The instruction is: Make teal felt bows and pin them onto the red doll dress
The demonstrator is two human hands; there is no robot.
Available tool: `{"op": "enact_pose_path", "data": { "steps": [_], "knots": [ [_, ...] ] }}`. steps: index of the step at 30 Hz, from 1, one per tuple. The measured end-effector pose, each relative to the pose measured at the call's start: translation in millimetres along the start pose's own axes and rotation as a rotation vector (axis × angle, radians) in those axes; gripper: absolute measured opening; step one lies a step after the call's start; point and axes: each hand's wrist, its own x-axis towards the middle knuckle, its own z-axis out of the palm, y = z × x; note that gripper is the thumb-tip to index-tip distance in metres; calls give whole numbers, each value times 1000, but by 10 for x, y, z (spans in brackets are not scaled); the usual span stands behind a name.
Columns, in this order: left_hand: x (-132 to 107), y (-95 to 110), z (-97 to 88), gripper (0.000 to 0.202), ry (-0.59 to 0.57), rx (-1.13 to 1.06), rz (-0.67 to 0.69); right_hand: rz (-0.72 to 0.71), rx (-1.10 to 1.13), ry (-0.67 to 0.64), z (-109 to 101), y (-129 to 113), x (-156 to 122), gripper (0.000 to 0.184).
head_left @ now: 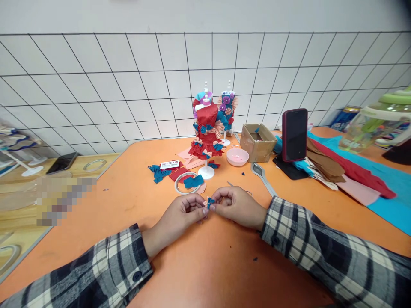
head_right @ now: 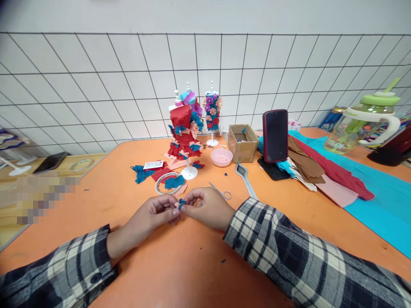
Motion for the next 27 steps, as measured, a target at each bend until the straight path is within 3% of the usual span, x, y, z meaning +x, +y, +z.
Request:
{"op": "enact_pose_path", "data": {
  "steps": [11, 18, 27],
  "knots": [
    [-10, 42, 23, 27, 20, 30, -36, -10, -95, 17, -20, -80, -28, 3],
    [11, 0, 6, 27, 25, 63, -47, -6, 90, -55, -23, -20, 5, 12],
    [1, 36, 7, 26, -14, 27, -34, 2, 76, -67, -18, -15, -8, 9]
  ]
}}
